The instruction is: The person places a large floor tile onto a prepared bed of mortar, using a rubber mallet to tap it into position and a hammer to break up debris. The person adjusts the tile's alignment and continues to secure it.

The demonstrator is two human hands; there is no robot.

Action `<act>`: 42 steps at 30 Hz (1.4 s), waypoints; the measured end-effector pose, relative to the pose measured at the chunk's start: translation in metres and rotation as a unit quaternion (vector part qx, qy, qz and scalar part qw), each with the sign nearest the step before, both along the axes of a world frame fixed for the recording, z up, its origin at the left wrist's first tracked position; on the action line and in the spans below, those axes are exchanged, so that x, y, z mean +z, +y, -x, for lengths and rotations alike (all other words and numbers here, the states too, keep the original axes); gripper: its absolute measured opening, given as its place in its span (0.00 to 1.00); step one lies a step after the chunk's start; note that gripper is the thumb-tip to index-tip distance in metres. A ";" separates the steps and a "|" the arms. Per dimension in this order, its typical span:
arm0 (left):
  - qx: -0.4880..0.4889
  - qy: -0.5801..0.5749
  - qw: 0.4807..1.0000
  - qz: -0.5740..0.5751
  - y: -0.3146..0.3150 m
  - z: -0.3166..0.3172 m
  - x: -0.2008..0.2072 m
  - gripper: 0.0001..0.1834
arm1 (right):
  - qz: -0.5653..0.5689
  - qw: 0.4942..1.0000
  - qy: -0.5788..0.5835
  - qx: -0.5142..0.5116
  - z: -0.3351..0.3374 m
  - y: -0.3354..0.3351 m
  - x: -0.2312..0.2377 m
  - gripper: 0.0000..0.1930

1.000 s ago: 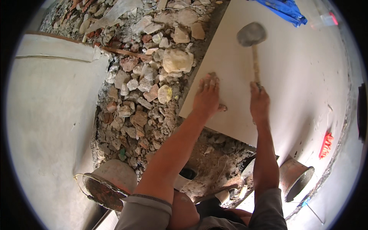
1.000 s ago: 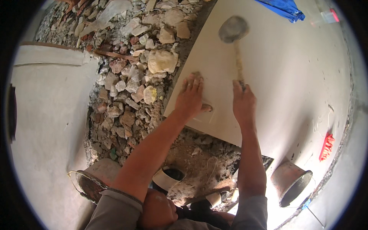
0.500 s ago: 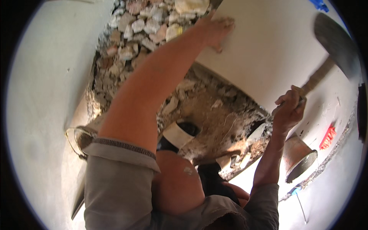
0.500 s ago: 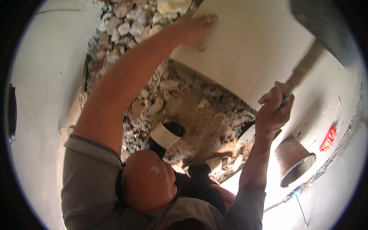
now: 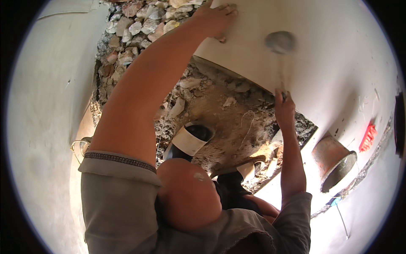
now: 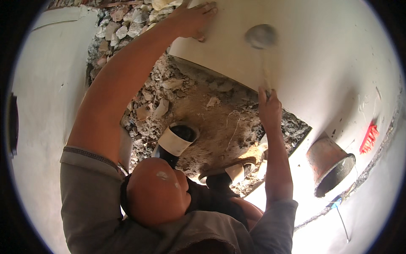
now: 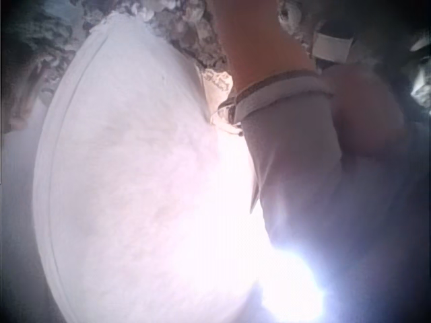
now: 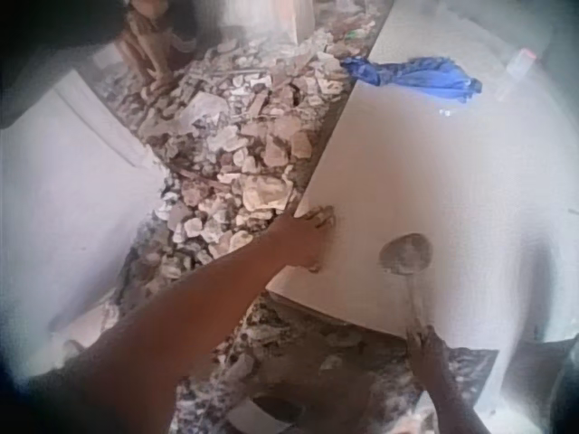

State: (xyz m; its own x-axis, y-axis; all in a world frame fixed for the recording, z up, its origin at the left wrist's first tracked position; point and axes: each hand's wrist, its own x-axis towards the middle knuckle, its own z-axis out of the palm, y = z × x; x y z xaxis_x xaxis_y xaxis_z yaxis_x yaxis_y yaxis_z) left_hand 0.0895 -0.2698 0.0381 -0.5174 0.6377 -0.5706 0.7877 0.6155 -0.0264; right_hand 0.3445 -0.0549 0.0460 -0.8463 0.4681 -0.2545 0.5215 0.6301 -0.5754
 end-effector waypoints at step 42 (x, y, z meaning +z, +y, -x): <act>0.025 0.033 0.998 -0.048 0.123 -0.073 -0.046 0.62 | 0.060 0.972 0.217 -0.070 -0.072 0.091 0.016 0.19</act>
